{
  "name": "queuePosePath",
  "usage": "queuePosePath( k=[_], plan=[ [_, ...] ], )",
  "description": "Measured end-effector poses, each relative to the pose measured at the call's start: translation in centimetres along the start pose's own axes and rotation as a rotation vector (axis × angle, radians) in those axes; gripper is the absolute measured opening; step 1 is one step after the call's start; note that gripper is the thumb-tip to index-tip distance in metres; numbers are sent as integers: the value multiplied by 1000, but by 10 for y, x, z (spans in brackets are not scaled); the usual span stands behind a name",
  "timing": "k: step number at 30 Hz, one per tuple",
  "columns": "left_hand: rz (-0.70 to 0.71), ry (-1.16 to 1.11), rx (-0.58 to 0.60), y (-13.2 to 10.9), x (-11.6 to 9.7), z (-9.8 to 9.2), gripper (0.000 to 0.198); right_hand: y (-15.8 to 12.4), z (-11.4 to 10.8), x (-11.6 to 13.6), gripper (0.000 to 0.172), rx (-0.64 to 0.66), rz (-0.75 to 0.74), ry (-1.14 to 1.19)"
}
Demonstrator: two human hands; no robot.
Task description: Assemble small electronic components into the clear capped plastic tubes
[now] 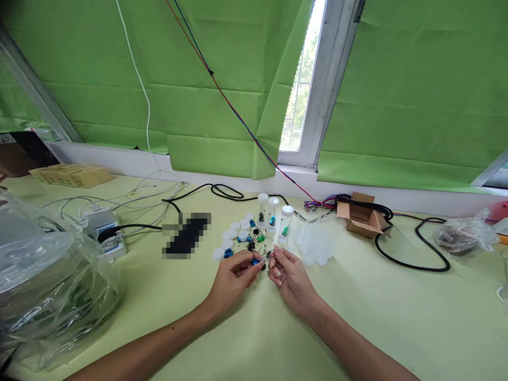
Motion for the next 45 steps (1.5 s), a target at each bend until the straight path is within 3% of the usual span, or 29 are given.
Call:
queuePosePath(
  k=[16, 37, 45],
  plan=[
    [-99, -64, -42, 4, 3, -3, 25, -1, 0, 4, 29, -23, -111, -97],
    [9, 57, -58, 1, 3, -4, 17, -3, 1, 2, 35, -28, -37, -136],
    [-44, -5, -72, 3, 2, -3, 18, -3, 1, 0, 26, -2, -54, -78]
  ],
)
Point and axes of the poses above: each hand's wrist, its own y-axis towards the middle knuckle, its own z-axis out of the palm, x = y × z, the point moved 3 cm from there along y, towards the middle knuckle, and after that the axes turned 5 degrees about x, right-handed, at the moved point
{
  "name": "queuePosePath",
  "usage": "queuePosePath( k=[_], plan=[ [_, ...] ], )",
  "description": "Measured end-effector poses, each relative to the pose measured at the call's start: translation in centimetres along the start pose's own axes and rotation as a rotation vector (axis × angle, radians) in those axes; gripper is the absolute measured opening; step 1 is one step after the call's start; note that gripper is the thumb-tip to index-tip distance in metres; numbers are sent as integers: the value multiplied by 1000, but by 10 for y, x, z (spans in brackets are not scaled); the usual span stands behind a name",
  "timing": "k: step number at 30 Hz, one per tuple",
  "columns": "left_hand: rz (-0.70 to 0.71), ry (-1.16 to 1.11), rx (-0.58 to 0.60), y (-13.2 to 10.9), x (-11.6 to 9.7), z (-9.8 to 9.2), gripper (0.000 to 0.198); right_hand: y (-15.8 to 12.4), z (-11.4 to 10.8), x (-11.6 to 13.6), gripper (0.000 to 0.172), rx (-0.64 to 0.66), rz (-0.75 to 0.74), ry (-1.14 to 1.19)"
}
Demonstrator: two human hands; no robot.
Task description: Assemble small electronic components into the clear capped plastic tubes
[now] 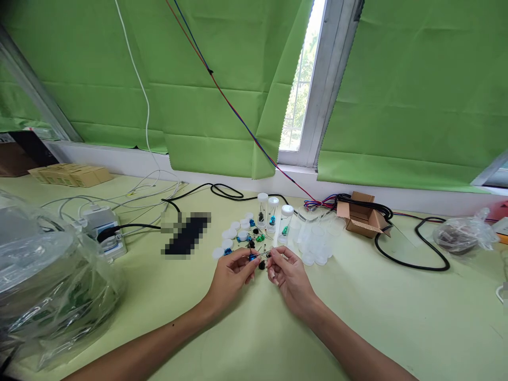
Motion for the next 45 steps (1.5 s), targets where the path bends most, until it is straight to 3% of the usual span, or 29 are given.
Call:
queuePosePath(
  k=[5, 16, 31, 45],
  plan=[
    [-63, -74, 6, 2, 0, 0, 23, 1, -1, 1, 30, 47, -14, 38],
    [-74, -52, 33, 1, 2, 0, 25, 2, -3, -1, 22, 111, -25, -16],
    [17, -16, 66, -1, 2, 1, 19, 3, -4, -2, 28, 74, -3, 15],
    [126, 169, 102, -3, 2, 0, 18, 3, -5, -4, 32, 33, 70, 46]
  ],
)
Point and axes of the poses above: each hand's wrist, its own y-axis towards the middle knuckle, its own z-axis out of the palm, x = y × z, the point moved 3 cm from there along y, towards the middle knuckle, and after that the axes turned 5 degrees about x, right-handed, at the moved point
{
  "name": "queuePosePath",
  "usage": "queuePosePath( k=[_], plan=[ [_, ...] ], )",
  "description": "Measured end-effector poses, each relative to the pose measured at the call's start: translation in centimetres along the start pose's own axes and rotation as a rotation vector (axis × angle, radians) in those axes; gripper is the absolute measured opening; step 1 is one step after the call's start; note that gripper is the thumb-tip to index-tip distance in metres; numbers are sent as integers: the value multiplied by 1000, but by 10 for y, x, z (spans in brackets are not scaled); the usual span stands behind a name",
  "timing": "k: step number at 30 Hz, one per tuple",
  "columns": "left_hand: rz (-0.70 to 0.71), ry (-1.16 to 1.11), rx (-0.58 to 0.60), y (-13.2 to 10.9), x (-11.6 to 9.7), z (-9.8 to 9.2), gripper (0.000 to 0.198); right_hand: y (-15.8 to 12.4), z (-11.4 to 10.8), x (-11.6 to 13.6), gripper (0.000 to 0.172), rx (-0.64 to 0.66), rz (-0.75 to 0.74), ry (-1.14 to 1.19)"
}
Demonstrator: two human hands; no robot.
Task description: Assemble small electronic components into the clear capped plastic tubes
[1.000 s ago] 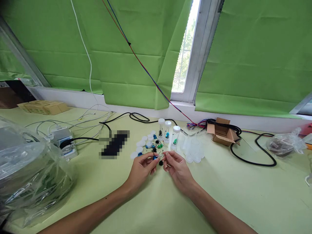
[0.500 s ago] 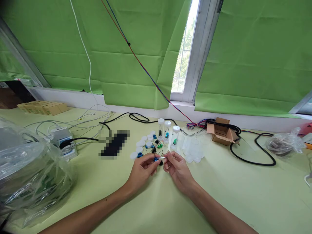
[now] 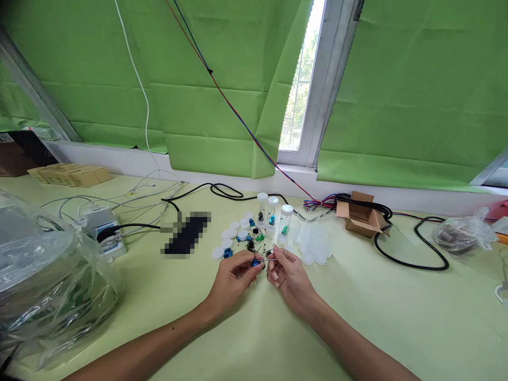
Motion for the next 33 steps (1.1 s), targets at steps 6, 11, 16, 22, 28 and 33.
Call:
queuePosePath(
  k=[6, 11, 16, 22, 28, 33],
  plan=[
    [20, 34, -6, 0, -4, 0, 19, -1, 2, -1, 32, -9, 21, 39],
    [35, 34, -9, 0, -7, -1, 20, -2, 4, 0, 31, -31, 35, 42],
    [54, 35, -21, 0, -8, -2, 17, -2, 5, 0, 33, -39, 45, 60],
    [5, -31, -39, 1, -6, -1, 15, -2, 5, 0, 36, -27, -6, -12],
    [-102, -168, -99, 5, -1, -2, 21, -3, 4, 13, 35, -73, -252, -448],
    [-127, -179, -103, 6, 0, -2, 22, -5, 5, 17, 30, -55, -383, -692]
  ],
)
Point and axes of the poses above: each hand's wrist, its own y-axis towards the middle knuckle, its own z-axis out of the palm, x = y × z, the point moved 3 cm from there along y, towards the middle knuckle, and after that the axes turned 5 degrees about x, right-handed, at the moved point
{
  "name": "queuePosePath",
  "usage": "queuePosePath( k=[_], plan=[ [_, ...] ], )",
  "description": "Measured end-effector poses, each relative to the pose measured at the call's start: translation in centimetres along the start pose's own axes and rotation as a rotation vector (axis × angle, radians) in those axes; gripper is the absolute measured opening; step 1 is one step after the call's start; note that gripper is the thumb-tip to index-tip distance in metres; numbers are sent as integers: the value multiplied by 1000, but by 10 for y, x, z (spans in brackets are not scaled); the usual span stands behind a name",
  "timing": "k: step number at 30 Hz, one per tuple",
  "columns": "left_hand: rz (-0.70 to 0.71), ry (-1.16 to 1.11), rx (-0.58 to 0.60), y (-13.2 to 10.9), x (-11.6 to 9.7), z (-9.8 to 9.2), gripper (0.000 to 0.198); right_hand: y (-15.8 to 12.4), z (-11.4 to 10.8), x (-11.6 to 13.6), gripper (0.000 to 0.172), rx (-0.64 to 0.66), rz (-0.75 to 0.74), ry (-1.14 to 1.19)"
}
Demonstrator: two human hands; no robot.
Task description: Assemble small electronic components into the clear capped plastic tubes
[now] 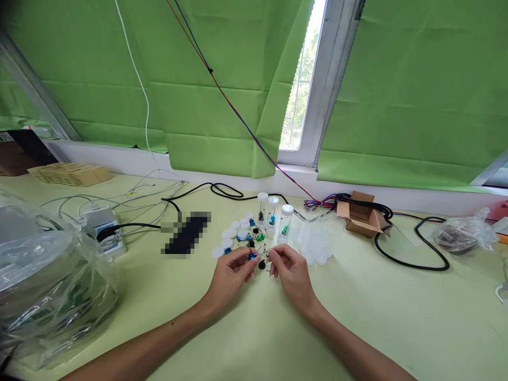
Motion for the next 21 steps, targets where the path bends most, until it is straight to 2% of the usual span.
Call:
queuePosePath(
  k=[12, 21],
  plan=[
    [73, 113, 5, -2, -1, -2, 21, 1, 0, -6, 34, 6, 148, 129],
    [172, 278, 43, -3, -1, -1, 18, -1, 1, -8, 32, -64, 406, 379]
  ],
)
Point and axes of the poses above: each hand's wrist, its own y-axis towards the middle knuckle, its own z-axis out of the palm, x = y × z, the point moved 3 cm from there along y, towards the middle knuckle, and after that the axes turned 5 degrees about x, right-handed, at the moved point
